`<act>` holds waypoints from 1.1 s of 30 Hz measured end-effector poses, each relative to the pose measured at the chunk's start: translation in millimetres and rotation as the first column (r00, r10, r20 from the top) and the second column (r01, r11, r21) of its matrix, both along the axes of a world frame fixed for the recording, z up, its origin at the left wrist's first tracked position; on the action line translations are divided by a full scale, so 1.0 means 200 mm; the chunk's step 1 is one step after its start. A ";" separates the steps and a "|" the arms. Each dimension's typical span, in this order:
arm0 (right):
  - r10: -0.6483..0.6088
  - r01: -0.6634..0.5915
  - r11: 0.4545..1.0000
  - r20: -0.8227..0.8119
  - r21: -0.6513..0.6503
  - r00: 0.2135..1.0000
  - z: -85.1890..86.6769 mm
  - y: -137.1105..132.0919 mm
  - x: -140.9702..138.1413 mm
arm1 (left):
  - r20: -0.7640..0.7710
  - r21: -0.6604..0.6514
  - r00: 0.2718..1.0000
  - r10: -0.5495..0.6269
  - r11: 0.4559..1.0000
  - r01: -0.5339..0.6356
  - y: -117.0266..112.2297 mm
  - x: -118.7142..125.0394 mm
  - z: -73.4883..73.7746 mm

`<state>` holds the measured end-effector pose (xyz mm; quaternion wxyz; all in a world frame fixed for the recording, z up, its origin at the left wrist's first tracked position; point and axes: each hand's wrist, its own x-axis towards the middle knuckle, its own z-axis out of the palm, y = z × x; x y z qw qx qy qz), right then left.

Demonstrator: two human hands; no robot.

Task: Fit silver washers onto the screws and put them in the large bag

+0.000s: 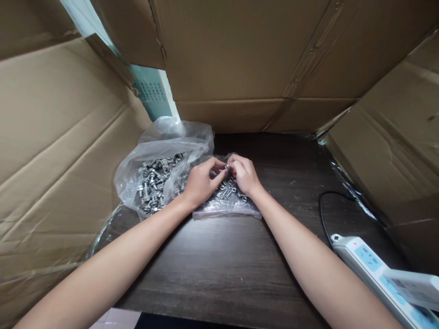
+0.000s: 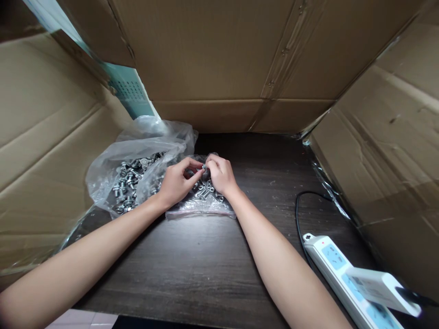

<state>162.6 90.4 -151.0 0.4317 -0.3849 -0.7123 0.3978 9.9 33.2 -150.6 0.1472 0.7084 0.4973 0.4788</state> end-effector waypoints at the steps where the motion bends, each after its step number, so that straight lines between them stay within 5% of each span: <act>1: 0.006 -0.006 1.000 0.002 -0.005 1.000 0.00 0.00 0.00 | -0.002 -0.002 1.000 -0.001 1.000 0.001 0.00 0.00 0.00; 9: -0.020 0.019 1.000 0.100 0.017 0.995 0.01 0.00 0.00 | -0.014 -0.010 1.000 0.001 1.000 -0.001 0.00 0.00 0.01; 33: -0.002 0.003 1.000 0.030 -0.024 1.000 0.00 0.00 0.00 | -0.012 -0.011 1.000 0.006 1.000 -0.006 0.00 0.00 0.00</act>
